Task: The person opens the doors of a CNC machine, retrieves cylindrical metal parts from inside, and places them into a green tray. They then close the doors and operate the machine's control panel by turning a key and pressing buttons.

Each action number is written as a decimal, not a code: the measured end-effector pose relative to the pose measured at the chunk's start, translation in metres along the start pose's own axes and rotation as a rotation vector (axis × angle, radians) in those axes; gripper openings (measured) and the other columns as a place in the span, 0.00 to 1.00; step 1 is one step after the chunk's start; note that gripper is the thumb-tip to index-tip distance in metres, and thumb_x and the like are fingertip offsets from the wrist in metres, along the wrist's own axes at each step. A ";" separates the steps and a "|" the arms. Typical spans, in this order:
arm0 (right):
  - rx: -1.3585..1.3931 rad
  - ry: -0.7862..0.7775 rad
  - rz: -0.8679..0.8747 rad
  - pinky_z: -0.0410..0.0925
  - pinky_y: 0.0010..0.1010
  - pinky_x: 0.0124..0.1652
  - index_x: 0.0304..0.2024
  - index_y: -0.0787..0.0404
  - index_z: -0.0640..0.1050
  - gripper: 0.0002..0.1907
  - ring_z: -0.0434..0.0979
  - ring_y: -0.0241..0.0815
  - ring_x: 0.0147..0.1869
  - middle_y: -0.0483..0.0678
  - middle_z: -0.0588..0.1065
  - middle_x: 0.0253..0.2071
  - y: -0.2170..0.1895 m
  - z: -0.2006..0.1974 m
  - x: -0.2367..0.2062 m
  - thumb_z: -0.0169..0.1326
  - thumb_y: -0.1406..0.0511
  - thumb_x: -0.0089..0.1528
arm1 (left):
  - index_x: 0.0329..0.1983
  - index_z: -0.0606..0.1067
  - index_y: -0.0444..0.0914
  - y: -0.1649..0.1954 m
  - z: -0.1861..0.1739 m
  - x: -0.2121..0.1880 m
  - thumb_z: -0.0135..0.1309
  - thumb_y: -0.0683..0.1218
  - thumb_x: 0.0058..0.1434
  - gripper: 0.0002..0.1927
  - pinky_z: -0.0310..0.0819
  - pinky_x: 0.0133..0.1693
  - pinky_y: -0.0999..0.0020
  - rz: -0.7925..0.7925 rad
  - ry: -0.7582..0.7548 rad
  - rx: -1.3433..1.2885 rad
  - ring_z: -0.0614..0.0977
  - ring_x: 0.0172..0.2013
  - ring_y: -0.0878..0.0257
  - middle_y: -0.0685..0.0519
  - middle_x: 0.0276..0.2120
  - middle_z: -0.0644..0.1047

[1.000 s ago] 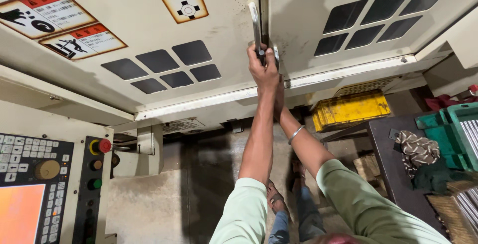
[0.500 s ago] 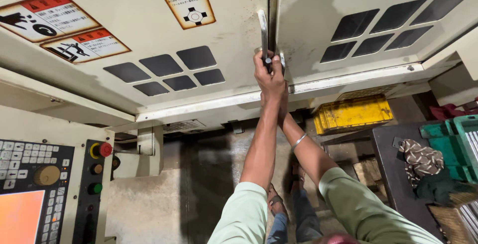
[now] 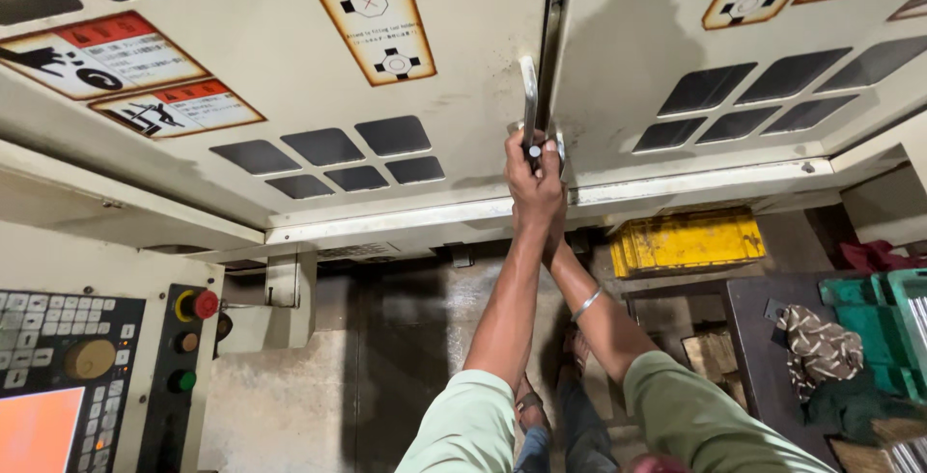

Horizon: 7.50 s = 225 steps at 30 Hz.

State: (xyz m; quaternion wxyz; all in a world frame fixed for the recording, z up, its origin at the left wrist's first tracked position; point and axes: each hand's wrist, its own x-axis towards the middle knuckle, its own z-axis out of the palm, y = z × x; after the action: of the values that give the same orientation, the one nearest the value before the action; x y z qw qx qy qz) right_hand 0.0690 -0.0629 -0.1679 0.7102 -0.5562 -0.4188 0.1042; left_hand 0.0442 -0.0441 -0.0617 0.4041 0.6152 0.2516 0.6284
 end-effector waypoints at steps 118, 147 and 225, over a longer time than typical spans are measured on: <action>-0.604 -0.628 -0.112 0.62 0.51 0.63 0.54 0.62 0.74 0.23 0.72 0.62 0.62 0.57 0.76 0.54 -0.040 -0.066 0.017 0.58 0.64 0.57 | 0.46 0.70 0.36 0.047 -0.022 0.018 0.56 0.42 0.66 0.10 0.75 0.37 0.61 -0.035 -0.265 0.124 0.82 0.34 0.52 0.45 0.33 0.78; -0.726 -0.561 -0.261 0.72 0.52 0.41 0.45 0.59 0.79 0.17 0.80 0.61 0.43 0.56 0.80 0.39 -0.066 -0.059 0.042 0.60 0.64 0.53 | 0.31 0.73 0.32 0.020 -0.028 0.032 0.58 0.44 0.68 0.12 0.59 0.29 0.72 -0.366 -0.460 -0.162 0.65 0.28 0.73 0.62 0.23 0.65; -0.503 -0.445 0.062 0.66 0.39 0.29 0.68 0.52 0.67 0.38 0.68 0.44 0.22 0.47 0.64 0.19 -0.115 -0.057 0.028 0.56 0.73 0.54 | 0.40 0.78 0.32 0.053 -0.094 0.053 0.57 0.45 0.68 0.09 0.66 0.35 0.74 -0.263 -0.075 -0.174 0.71 0.32 0.73 0.61 0.29 0.74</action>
State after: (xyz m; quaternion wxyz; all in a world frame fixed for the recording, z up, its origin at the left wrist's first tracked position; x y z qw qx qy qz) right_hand 0.0909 -0.1275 -0.0551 0.4385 -0.6901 -0.5590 0.1379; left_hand -0.0539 -0.0123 0.0005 0.5440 0.5625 0.2592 0.5661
